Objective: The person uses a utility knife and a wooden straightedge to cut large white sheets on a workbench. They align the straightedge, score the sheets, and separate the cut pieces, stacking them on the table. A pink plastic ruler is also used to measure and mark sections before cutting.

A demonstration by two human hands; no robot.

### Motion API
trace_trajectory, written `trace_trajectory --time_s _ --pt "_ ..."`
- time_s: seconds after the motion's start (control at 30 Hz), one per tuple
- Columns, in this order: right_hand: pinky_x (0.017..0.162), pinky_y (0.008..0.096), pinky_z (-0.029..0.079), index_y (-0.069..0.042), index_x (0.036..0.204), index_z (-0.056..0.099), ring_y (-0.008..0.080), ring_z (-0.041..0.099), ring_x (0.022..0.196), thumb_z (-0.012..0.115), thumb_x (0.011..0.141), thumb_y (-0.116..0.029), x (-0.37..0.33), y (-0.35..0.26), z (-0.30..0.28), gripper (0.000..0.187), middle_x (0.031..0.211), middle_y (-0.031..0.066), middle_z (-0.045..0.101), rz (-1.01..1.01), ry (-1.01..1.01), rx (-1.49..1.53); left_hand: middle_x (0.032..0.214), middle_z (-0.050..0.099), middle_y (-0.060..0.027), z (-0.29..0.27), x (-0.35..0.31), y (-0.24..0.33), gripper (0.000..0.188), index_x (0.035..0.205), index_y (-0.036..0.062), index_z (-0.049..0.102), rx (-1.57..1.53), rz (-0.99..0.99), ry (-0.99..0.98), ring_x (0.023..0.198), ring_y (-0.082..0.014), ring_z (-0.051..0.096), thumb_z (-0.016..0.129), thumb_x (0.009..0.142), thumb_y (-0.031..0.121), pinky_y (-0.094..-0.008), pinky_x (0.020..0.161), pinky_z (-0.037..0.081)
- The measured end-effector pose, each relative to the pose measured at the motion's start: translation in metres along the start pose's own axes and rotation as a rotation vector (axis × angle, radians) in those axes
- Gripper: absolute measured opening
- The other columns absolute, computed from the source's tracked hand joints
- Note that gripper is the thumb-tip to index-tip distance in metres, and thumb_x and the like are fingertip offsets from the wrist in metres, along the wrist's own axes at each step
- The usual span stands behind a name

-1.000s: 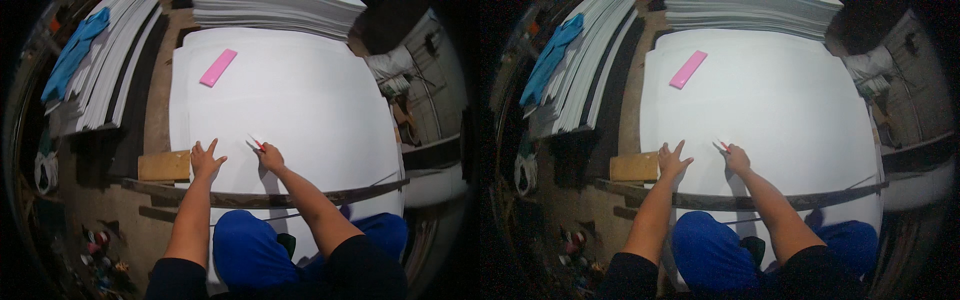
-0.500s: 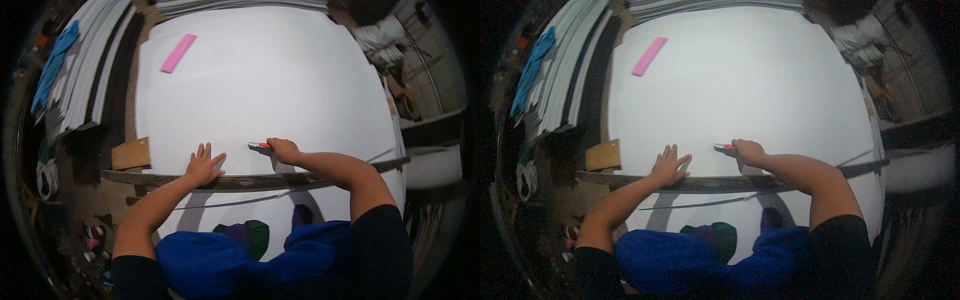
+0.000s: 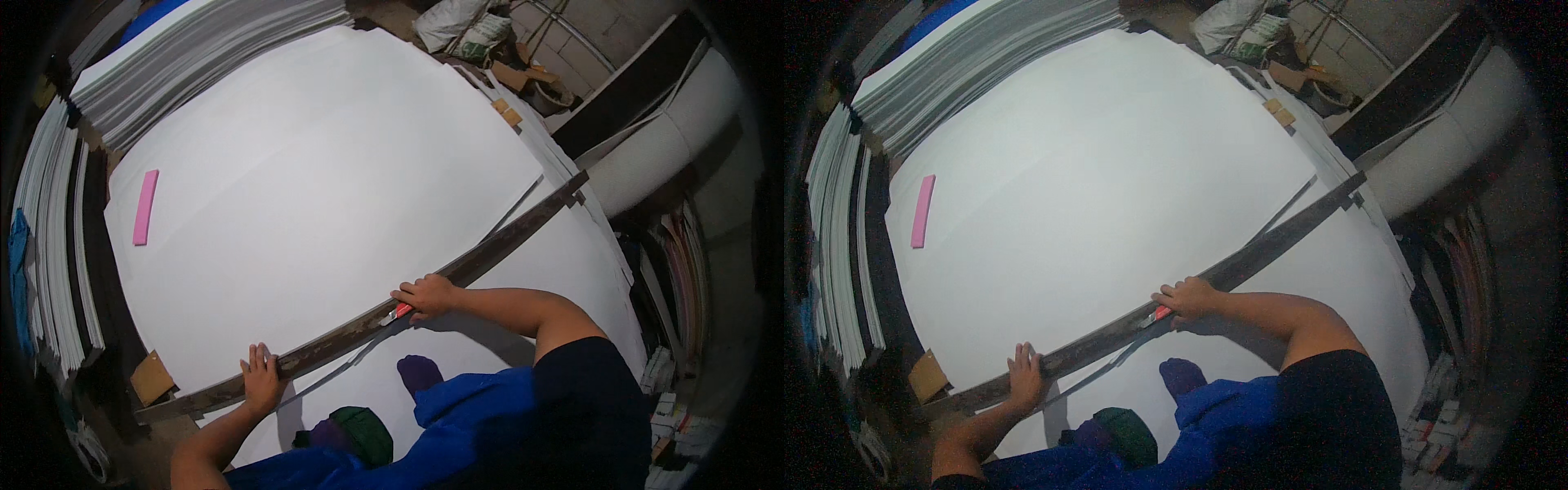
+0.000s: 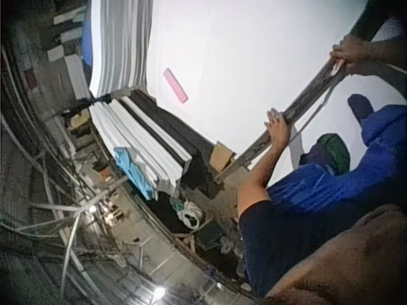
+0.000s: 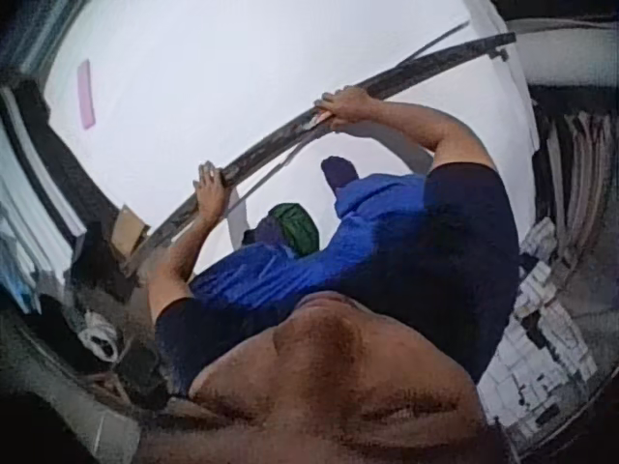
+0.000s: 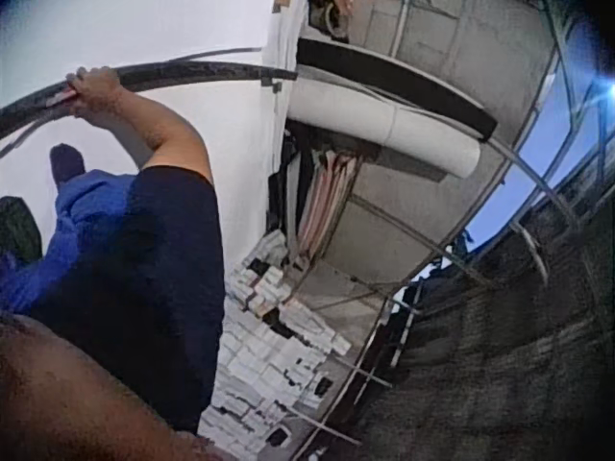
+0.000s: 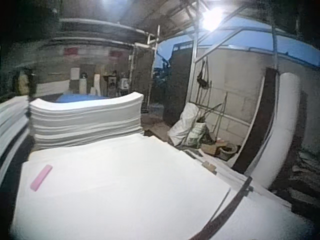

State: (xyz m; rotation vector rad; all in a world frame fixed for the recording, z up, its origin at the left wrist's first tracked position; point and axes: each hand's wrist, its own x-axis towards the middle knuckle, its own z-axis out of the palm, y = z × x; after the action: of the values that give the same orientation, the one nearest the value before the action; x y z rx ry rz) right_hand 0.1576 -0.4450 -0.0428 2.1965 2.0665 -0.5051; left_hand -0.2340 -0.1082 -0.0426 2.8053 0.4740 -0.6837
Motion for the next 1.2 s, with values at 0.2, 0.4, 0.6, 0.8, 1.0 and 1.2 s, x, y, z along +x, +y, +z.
trace_trajectory --time_s 0.2,0.4,0.6,0.8,1.0,1.2 --pt "0.076 0.0481 0.058 -0.009 0.141 0.054 0.0315 0.074 0.098 0.078 0.085 -0.029 0.022 0.000 -0.016 0.064 0.118 0.0122 0.066 0.020 -0.054 0.011 0.160 0.041 -0.0151 0.015 0.000 -0.021 0.074 0.141 0.0057 0.050 -0.024 -0.036 0.108 0.157 -0.0366 0.027 0.085 0.081 0.031 -0.0705 0.121 0.023" --pt "0.068 0.0461 0.057 -0.013 0.136 0.058 0.0303 0.074 0.086 0.080 0.083 -0.028 0.055 0.029 -0.076 0.060 0.111 0.0092 0.065 -0.020 0.139 -0.060 0.151 0.052 -0.0138 -0.005 0.022 -0.047 0.077 0.137 0.0090 0.049 -0.081 -0.055 0.270 0.147 -0.0364 0.044 0.090 0.073 0.019 -0.0694 0.118 0.030" --pt "0.067 0.0445 0.058 -0.015 0.138 0.057 0.0298 0.074 0.086 0.076 0.085 -0.021 0.131 0.056 -0.099 0.056 0.110 0.0087 0.064 -0.010 0.162 -0.137 0.161 0.043 -0.0168 -0.013 0.055 -0.088 0.080 0.142 0.0071 0.045 0.009 -0.093 0.355 0.155 -0.0395 0.033 0.088 0.076 0.015 -0.0686 0.119 0.031" --pt "0.084 0.0490 0.059 -0.016 0.144 0.057 0.0338 0.071 0.107 0.074 0.087 -0.021 0.160 0.084 -0.088 0.060 0.128 0.0115 0.063 0.105 0.161 0.094 0.167 0.034 -0.0185 -0.030 0.084 -0.088 0.078 0.143 0.0040 0.046 -0.032 -0.139 0.230 0.158 -0.0404 0.025 0.087 0.080 0.021 -0.0690 0.119 0.031" --pt "0.100 0.0512 0.056 -0.015 0.153 0.046 0.0392 0.062 0.127 0.079 0.090 -0.037 0.095 0.117 -0.054 0.075 0.159 0.0132 0.043 0.686 0.514 0.434 0.168 0.033 -0.0191 -0.030 0.083 -0.093 0.076 0.141 0.0031 0.047 -0.016 -0.160 0.215 0.159 -0.0403 0.024 0.087 0.080 0.022 -0.0679 0.120 0.030" --pt "0.106 0.0566 0.049 -0.010 0.148 0.050 0.0425 0.057 0.131 0.063 0.103 -0.037 0.004 0.191 0.024 0.054 0.148 0.0207 0.050 1.718 0.854 0.402 0.166 0.036 -0.0209 -0.027 0.087 -0.091 0.078 0.138 0.0034 0.048 -0.098 -0.141 0.238 0.159 -0.0412 0.023 0.090 0.073 0.014 -0.0656 0.124 0.023"
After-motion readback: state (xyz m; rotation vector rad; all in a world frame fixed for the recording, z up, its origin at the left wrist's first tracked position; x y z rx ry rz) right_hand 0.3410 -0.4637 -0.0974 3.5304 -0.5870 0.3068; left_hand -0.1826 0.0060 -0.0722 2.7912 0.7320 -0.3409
